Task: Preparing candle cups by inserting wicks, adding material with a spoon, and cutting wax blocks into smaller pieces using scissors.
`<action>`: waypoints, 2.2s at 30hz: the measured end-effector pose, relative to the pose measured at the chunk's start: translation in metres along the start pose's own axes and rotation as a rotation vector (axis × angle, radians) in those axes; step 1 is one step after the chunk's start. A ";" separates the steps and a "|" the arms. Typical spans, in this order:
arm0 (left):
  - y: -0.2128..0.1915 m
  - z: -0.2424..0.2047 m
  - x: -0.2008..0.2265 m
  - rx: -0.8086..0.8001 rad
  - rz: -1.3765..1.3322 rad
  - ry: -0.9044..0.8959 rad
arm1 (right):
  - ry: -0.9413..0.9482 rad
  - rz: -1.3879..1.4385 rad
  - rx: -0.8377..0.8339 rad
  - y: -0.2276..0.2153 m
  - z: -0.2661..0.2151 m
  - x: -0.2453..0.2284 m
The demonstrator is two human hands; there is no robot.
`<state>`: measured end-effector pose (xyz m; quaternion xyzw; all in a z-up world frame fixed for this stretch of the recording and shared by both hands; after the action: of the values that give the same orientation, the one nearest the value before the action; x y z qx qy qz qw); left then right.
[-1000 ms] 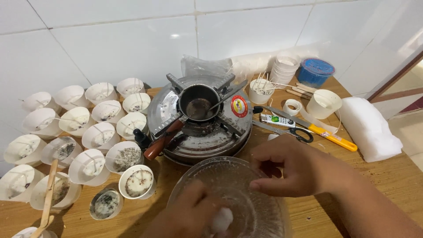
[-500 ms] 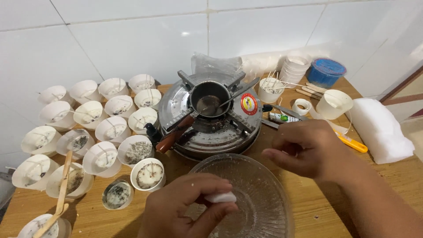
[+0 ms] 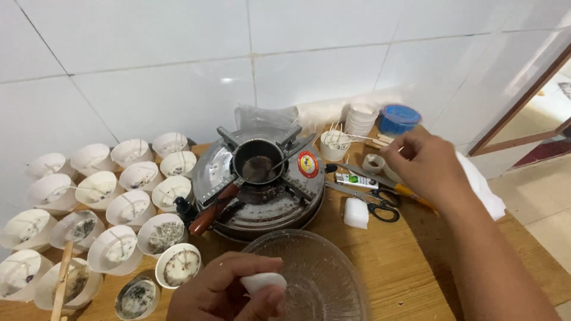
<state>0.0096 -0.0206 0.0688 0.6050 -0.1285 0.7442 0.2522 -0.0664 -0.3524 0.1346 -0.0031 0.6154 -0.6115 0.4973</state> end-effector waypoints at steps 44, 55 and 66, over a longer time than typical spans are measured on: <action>0.000 0.005 0.000 0.173 -0.462 -0.909 | 0.129 -0.613 -0.500 0.044 0.018 0.049; -0.003 0.005 -0.008 0.192 -0.457 -0.927 | 0.116 -0.384 -0.374 0.022 -0.002 0.008; -0.003 0.011 -0.012 0.110 -0.660 -0.990 | 0.126 -0.441 -0.440 0.026 0.002 0.014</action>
<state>0.0221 -0.0259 0.0596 0.9000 0.0027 0.2613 0.3488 -0.0567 -0.3561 0.1067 -0.2061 0.7470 -0.5557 0.3012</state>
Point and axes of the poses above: each hand's wrist, its own z-axis towards the middle knuckle, its own y-axis out of the palm, x = y × z, the point moved 4 cm from there along z, towards the middle knuckle, and after that the axes turned 8 degrees about -y, right-handed, at the moved point
